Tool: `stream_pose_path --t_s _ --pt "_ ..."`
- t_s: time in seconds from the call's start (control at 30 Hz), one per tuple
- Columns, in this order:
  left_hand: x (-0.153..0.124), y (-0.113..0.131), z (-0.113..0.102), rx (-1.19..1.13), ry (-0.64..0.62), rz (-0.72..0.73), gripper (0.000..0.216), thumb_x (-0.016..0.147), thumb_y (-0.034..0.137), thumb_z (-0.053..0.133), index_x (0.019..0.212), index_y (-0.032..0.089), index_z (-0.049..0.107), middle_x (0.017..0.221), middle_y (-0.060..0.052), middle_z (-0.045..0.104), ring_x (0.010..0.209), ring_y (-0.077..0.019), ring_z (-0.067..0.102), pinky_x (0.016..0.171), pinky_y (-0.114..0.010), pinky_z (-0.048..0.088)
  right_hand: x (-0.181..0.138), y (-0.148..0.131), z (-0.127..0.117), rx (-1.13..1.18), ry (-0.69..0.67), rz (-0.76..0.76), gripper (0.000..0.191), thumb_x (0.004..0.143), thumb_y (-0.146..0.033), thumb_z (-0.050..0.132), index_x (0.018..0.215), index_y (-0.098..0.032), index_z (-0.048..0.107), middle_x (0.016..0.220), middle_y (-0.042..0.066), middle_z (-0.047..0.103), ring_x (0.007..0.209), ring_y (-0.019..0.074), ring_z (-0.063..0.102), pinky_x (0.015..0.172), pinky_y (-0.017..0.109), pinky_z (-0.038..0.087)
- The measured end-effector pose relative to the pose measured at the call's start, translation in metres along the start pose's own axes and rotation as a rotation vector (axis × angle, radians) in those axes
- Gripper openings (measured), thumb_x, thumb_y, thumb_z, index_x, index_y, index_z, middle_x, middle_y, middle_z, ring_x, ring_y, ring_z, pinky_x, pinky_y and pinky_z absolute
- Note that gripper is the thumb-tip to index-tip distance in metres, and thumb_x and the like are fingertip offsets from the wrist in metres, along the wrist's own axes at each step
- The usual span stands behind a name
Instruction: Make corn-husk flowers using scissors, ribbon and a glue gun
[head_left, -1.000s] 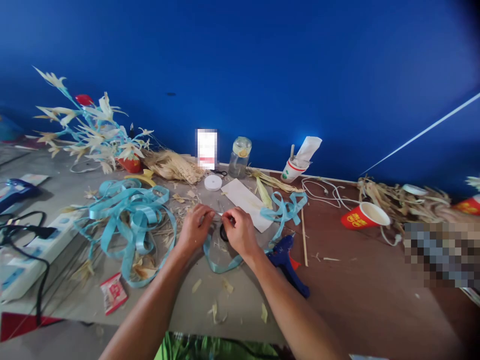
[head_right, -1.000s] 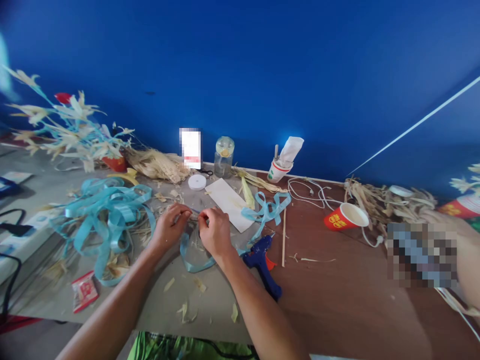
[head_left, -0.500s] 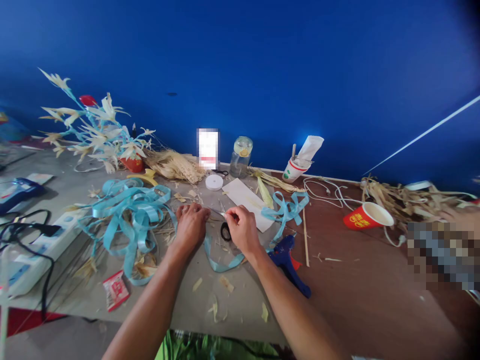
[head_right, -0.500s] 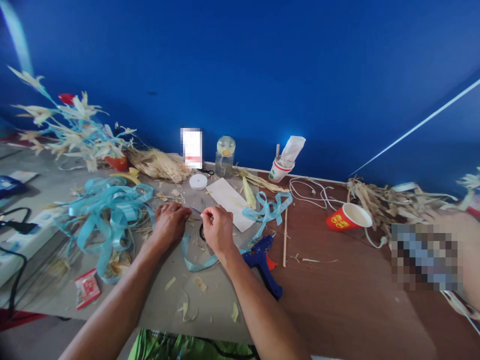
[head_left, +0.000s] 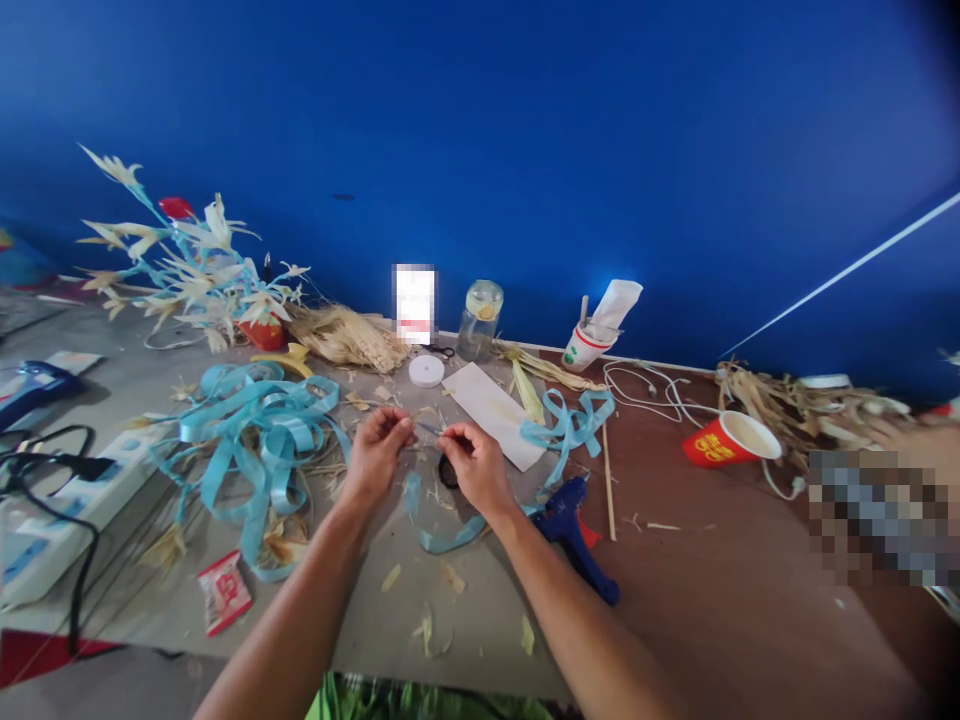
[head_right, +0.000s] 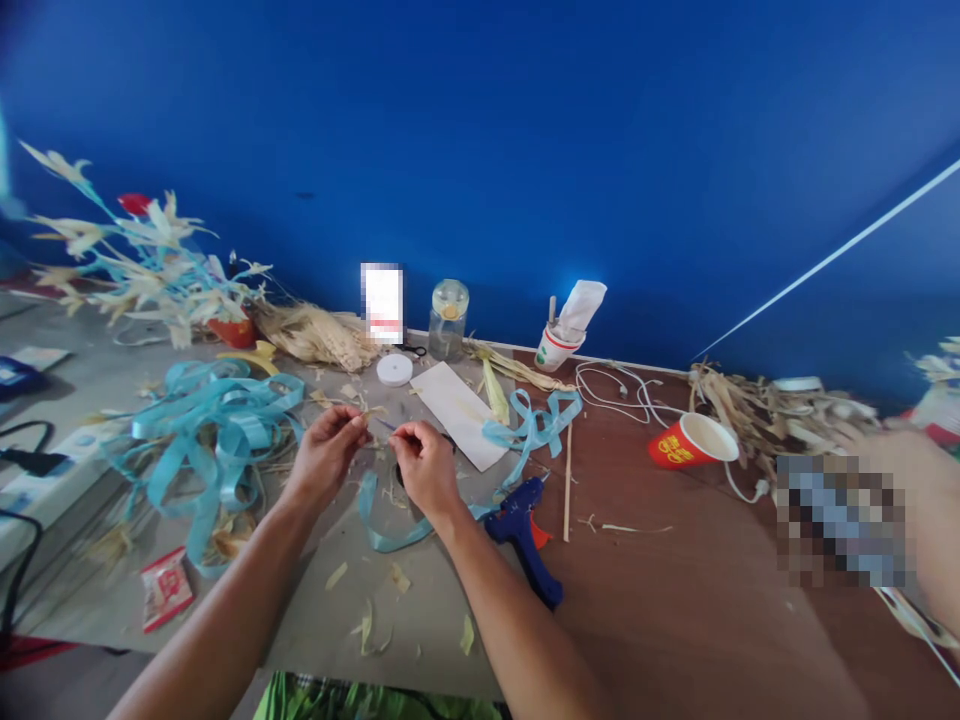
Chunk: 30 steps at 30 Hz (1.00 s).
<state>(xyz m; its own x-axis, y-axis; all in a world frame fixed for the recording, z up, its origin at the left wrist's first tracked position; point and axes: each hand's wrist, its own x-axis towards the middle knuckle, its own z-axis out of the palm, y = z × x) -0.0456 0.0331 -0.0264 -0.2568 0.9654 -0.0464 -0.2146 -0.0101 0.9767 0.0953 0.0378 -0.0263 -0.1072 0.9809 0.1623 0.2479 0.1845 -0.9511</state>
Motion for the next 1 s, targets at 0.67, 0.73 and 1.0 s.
stream_pose_path --t_s 0.67,0.73,1.0 --pt "-0.007 -0.003 0.02 -0.332 0.006 -0.151 0.023 0.058 0.022 0.075 0.073 0.015 0.059 0.063 0.004 0.058 0.055 -0.0058 0.053 0.056 -0.018 0.042 -0.004 -0.006 0.006 0.223 -0.083 0.1 0.015 0.073 -0.033 0.057 0.07 -0.018 0.057 0.061 -0.003 0.054 0.055 0.0105 0.046 0.054 0.022 0.039" --pt "-0.008 -0.002 0.02 -0.332 -0.007 -0.162 0.023 0.058 0.022 0.075 0.071 0.015 0.058 0.062 0.004 0.058 0.057 -0.0065 0.054 0.058 -0.019 0.042 -0.003 -0.004 0.006 0.242 -0.068 0.122 0.016 0.072 -0.033 0.058 0.069 -0.017 0.058 0.06 -0.003 0.054 0.053 0.01 0.045 0.054 0.022 0.038" --pt "-0.01 -0.002 0.021 -0.256 -0.031 -0.155 0.02 0.057 0.021 0.075 0.07 0.014 0.061 0.066 0.002 0.06 0.061 -0.0081 0.055 0.064 -0.022 0.043 0.0 -0.002 0.004 0.257 -0.031 0.176 0.018 0.07 -0.035 0.061 0.068 -0.017 0.058 0.061 -0.002 0.059 0.056 0.0112 0.049 0.055 0.022 0.039"
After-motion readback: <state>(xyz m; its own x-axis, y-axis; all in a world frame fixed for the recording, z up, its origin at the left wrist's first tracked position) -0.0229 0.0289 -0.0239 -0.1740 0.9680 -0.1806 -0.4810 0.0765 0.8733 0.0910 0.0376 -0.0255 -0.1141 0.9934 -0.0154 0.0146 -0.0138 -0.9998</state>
